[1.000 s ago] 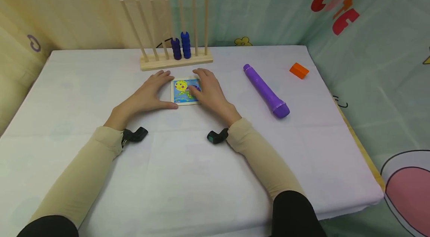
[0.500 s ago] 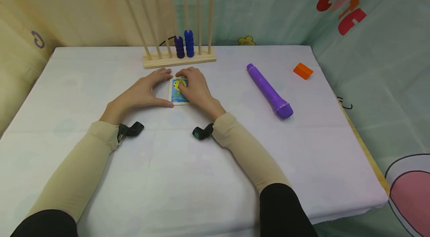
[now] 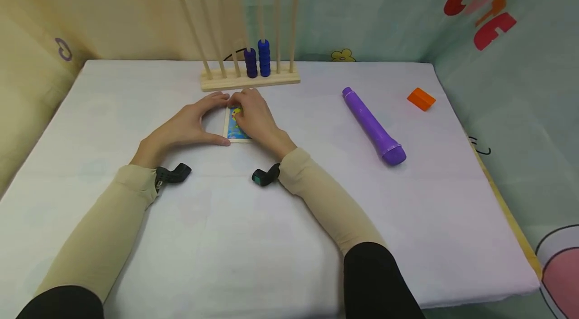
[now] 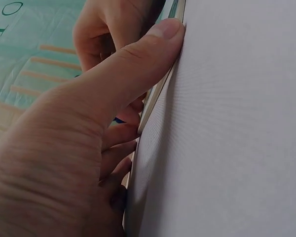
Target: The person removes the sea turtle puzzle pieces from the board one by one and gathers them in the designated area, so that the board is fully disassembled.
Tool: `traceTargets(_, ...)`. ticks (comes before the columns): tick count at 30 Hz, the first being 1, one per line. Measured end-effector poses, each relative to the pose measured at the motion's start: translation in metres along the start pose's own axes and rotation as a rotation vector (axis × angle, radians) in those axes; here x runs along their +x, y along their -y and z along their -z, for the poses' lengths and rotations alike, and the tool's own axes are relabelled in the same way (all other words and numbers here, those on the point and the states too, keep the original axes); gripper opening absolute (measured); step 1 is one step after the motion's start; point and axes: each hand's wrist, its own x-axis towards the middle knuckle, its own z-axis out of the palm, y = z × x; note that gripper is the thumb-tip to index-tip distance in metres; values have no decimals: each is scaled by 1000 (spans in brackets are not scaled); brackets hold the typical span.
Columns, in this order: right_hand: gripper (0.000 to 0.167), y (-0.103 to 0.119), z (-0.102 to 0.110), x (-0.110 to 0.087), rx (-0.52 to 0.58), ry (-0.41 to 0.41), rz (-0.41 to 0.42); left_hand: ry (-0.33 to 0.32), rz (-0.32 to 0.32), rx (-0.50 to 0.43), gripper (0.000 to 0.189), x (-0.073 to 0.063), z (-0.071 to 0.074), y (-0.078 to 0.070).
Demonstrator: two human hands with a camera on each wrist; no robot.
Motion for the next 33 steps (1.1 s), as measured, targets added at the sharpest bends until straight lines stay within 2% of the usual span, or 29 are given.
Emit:
traceTargets(10, 27, -5, -7, 0, -55, -45, 73, 2, 3, -1, 107, 2, 7, -2)
traceTargets(22, 21, -12, -14, 0, -106, -55, 107, -30, -31, -24, 107, 1, -2, 2)
traceTargets(28, 19, -12, -12, 7, -136, 0, 99, -34, -41, 2, 106, 3, 1, 1)
traceTargets(33, 21, -14, -14, 9, -99, 31, 62, -16, -28, 12, 107, 5, 1, 3)
